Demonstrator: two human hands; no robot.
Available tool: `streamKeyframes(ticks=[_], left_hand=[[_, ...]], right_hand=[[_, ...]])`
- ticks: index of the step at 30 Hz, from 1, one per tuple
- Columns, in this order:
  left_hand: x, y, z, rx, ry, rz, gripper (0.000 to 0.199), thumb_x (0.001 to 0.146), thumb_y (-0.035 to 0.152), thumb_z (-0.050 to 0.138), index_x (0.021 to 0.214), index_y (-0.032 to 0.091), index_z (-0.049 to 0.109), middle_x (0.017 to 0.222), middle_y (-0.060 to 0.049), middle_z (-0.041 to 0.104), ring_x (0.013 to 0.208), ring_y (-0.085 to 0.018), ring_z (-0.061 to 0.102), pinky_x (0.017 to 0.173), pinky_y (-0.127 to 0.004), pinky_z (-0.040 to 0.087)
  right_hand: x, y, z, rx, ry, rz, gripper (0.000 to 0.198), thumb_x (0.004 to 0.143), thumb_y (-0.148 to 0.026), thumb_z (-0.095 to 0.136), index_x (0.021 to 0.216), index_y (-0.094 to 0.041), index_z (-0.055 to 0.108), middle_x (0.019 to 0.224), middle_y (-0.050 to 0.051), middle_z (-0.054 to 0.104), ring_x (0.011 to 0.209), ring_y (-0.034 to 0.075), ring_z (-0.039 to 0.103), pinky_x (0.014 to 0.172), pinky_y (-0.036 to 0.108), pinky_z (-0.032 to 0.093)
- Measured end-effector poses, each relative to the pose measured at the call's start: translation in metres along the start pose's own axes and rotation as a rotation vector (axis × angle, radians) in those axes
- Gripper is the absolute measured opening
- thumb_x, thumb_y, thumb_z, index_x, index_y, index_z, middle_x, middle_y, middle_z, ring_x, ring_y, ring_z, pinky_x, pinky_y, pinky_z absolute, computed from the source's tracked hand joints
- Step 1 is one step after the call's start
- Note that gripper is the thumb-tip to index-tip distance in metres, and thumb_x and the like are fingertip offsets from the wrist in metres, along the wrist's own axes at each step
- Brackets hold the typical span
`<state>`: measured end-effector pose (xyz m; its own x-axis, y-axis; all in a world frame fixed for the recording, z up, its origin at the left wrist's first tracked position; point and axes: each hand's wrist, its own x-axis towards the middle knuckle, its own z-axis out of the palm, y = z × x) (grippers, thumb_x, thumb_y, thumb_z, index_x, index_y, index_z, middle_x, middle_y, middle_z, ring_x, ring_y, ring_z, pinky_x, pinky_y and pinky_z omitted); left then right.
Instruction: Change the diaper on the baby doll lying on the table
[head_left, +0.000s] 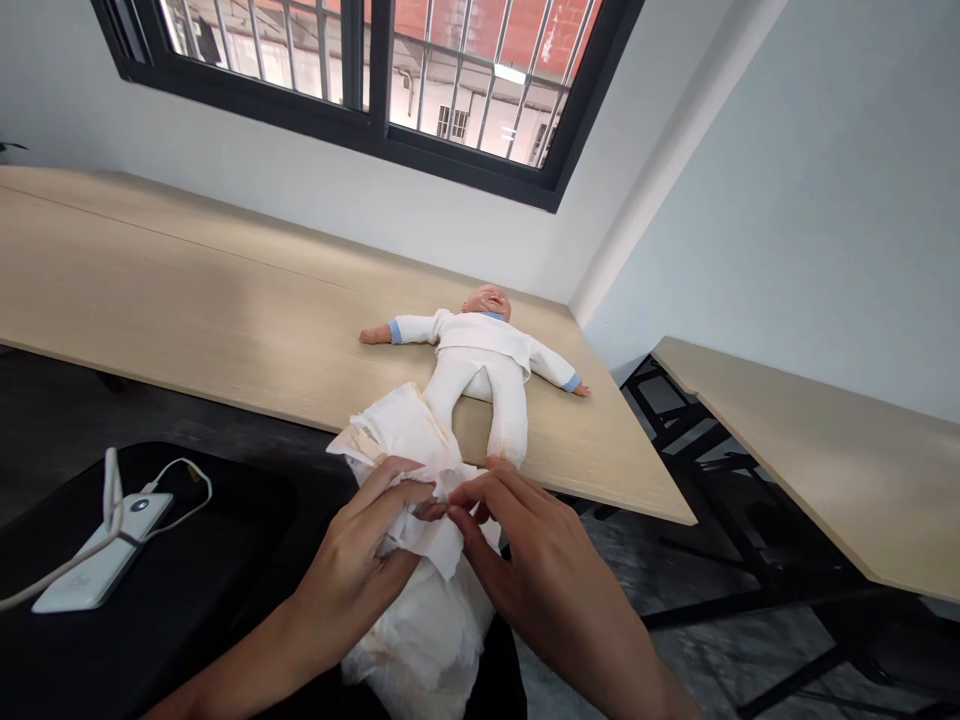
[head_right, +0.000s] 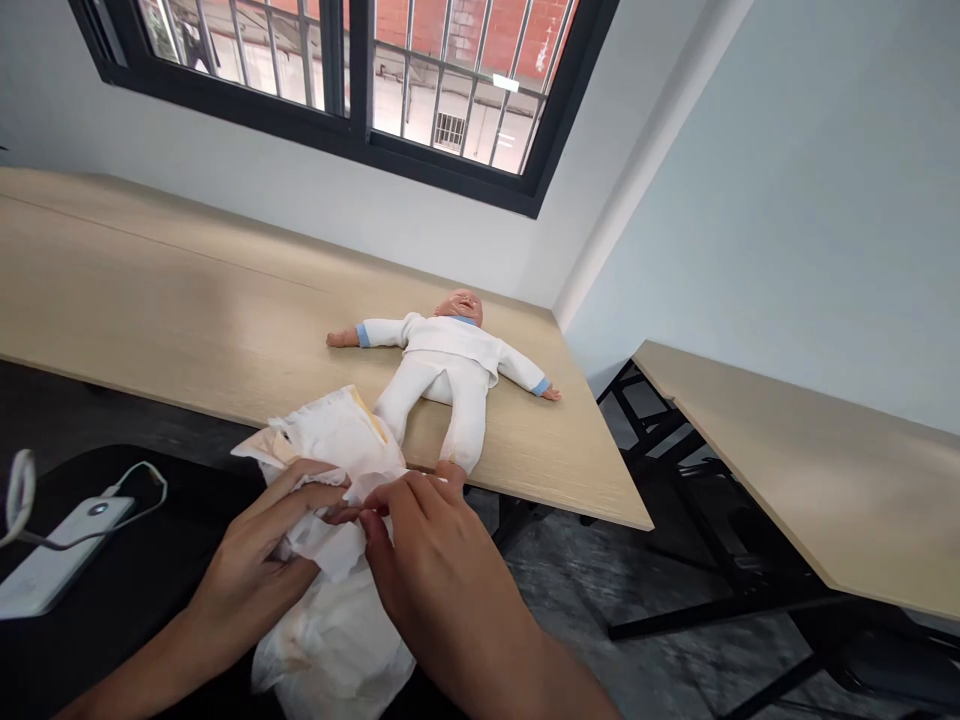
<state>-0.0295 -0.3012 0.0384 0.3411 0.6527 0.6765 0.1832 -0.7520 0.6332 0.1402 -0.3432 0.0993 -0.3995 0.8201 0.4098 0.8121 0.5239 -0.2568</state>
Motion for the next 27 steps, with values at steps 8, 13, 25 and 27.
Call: streamKeyframes(ticks=[8, 13, 25, 27], left_hand=[[0.001, 0.006, 0.003, 0.018, 0.048, 0.000, 0.036, 0.076, -0.006, 0.041, 0.097, 0.020, 0.055, 0.097, 0.000, 0.054, 0.090, -0.009, 0.057, 0.081, -0.012, 0.046], [0.001, 0.004, 0.004, -0.011, 0.081, -0.026, 0.037, 0.075, -0.007, 0.042, 0.096, 0.021, 0.055, 0.097, 0.001, 0.054, 0.092, -0.009, 0.056, 0.083, -0.012, 0.045], [-0.003, -0.002, 0.005, -0.088, 0.002, -0.043, 0.044, 0.069, -0.010, 0.040, 0.096, 0.021, 0.054, 0.098, 0.000, 0.052, 0.094, -0.010, 0.054, 0.084, -0.015, 0.043], [-0.002, -0.003, 0.005, -0.115, 0.010, -0.087, 0.042, 0.068, -0.010, 0.042, 0.093, 0.021, 0.055, 0.095, 0.001, 0.052, 0.089, -0.010, 0.054, 0.079, -0.015, 0.044]], right_hand=[[-0.001, -0.007, 0.011, -0.442, -0.021, -0.177, 0.015, 0.085, -0.002, 0.048, 0.083, -0.012, 0.059, 0.080, 0.008, 0.057, 0.078, 0.022, 0.055, 0.080, 0.044, 0.052], [0.001, -0.015, 0.021, -0.652, 0.117, -0.149, 0.022, 0.081, 0.003, 0.039, 0.081, -0.010, 0.058, 0.072, 0.009, 0.052, 0.066, 0.021, 0.050, 0.062, 0.040, 0.052], [0.001, -0.003, 0.014, -0.624, -0.061, -0.252, 0.023, 0.076, 0.006, 0.042, 0.081, -0.013, 0.055, 0.077, 0.008, 0.052, 0.072, 0.021, 0.049, 0.071, 0.040, 0.048], [0.003, 0.004, 0.008, -0.516, -0.102, -0.276, 0.020, 0.082, 0.003, 0.044, 0.083, -0.014, 0.053, 0.082, 0.007, 0.053, 0.075, 0.019, 0.050, 0.071, 0.036, 0.047]])
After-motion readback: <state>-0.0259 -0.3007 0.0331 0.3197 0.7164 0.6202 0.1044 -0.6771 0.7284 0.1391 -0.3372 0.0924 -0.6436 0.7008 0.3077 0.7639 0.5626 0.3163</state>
